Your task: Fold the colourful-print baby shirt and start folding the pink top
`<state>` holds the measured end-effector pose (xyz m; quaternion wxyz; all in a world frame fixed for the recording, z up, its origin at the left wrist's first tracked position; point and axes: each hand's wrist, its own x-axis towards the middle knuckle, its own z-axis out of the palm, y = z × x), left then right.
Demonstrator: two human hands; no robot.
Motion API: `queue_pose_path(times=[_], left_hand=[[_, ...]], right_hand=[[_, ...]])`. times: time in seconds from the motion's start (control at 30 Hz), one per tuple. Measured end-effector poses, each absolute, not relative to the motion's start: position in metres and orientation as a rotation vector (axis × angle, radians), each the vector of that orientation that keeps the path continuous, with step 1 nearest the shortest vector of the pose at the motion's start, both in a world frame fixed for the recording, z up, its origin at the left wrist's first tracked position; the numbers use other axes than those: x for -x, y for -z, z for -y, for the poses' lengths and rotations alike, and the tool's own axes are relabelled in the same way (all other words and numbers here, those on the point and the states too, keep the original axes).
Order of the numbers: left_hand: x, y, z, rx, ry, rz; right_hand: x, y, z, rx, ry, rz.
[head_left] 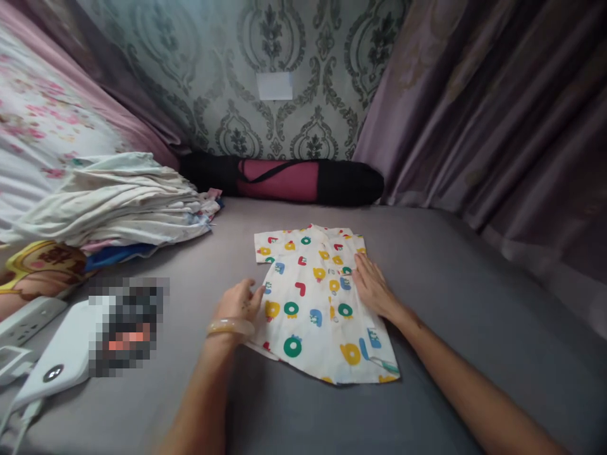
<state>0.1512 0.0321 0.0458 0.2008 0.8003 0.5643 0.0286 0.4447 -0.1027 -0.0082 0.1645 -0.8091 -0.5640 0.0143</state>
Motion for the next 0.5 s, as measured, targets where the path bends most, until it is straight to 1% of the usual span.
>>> queue_pose_path(times=[0.13,0.23,0.4,0.5], left_hand=[[-0.152,-0.048,-0.033,-2.189,0.036,-1.571],[-0.155,-0.046,-0.031,-2.163,0.079,-1.547],[-0.154,-0.045,-0.030,-2.118,0.070,-1.515],[-0.151,-0.044,-0.032,-2.075,0.073,-1.532]], right_hand=[[-0.425,0.007,0.144,2.258,-0.039,1.794],[-0.412,0.001,0.159,2.317,-0.049,1.801],[-0.390,-0.018,0.191,2.253,-0.022,1.884],[-0.373,-0.021,0.216,2.177,-0.086,1.996]])
